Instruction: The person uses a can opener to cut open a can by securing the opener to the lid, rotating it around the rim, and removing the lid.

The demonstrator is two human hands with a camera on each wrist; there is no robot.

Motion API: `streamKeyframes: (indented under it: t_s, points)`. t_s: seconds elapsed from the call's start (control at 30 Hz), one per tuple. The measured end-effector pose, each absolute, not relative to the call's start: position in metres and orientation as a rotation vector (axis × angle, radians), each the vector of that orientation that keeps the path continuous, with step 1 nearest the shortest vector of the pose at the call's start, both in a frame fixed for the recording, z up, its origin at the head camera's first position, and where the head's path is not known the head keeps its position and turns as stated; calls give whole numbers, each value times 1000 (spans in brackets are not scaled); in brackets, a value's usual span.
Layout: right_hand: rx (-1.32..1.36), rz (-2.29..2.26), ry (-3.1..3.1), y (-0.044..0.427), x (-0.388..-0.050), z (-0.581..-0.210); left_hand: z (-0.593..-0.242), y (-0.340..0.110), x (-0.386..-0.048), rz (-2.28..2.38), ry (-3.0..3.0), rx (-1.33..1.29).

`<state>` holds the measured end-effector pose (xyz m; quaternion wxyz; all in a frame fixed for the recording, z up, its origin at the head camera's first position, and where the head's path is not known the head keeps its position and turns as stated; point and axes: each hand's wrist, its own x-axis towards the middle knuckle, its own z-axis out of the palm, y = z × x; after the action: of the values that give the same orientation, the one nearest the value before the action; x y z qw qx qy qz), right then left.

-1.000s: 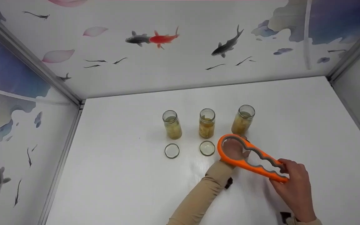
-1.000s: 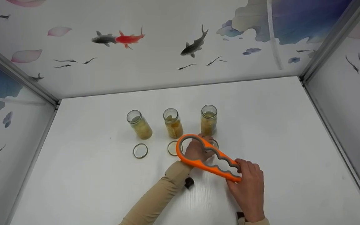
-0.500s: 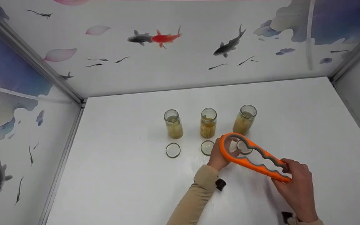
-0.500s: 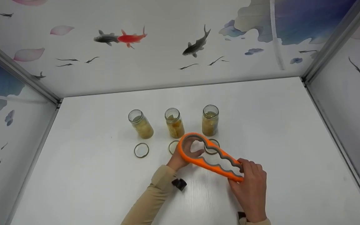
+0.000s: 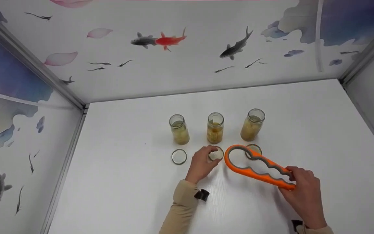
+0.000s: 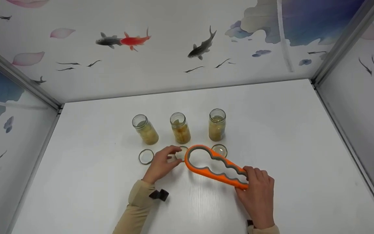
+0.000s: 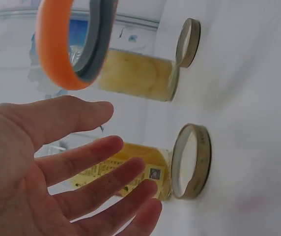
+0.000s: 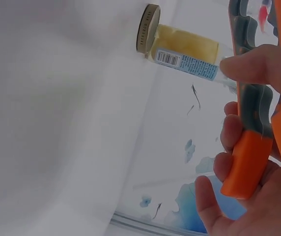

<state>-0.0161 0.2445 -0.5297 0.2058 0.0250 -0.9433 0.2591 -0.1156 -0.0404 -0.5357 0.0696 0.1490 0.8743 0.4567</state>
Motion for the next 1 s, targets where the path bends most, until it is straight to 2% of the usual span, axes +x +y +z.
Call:
streamKeyframes:
  t_s: [0.5, 1.0]
  points:
    - [157, 682, -2795, 217, -21, -545, -527, -77, -100, 1368, 2714, 427]
    - [313, 614, -2961, 182, -28, -556, -529, -89, -96, 1338, 2722, 390]
